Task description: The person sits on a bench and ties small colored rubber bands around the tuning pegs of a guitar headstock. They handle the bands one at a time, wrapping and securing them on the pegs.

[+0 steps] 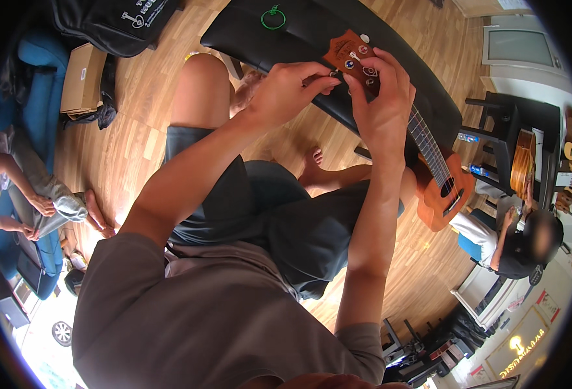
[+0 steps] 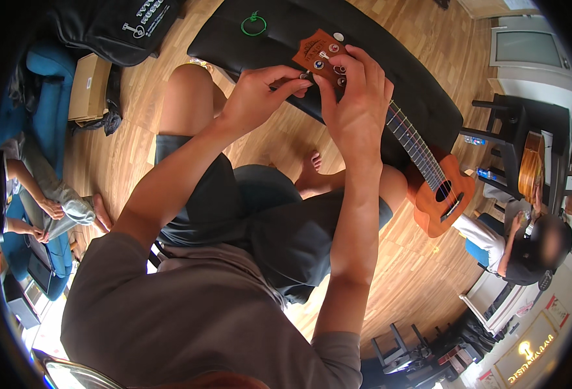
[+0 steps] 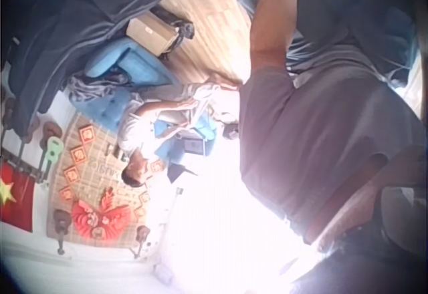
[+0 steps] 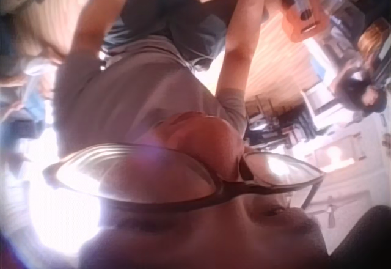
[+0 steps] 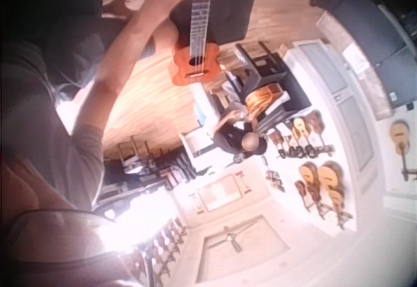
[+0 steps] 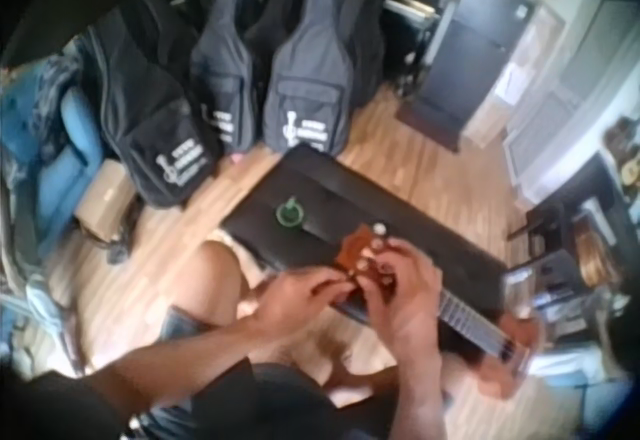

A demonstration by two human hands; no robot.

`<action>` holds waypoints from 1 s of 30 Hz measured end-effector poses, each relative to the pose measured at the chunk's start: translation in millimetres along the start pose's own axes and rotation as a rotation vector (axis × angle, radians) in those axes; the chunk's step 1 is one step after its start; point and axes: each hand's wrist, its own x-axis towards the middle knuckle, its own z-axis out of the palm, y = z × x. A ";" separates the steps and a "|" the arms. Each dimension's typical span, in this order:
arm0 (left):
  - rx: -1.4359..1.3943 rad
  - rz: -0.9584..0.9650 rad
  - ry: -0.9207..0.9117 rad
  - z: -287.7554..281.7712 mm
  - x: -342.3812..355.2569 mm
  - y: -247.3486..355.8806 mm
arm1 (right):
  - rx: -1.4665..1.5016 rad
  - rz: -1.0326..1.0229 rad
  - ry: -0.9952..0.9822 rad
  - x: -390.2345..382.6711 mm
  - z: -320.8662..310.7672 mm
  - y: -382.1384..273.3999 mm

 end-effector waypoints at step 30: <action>-0.219 -0.042 0.016 17.4 2.6 -2.5 | 0.031 -0.022 0.087 -3.5 -6.9 5.1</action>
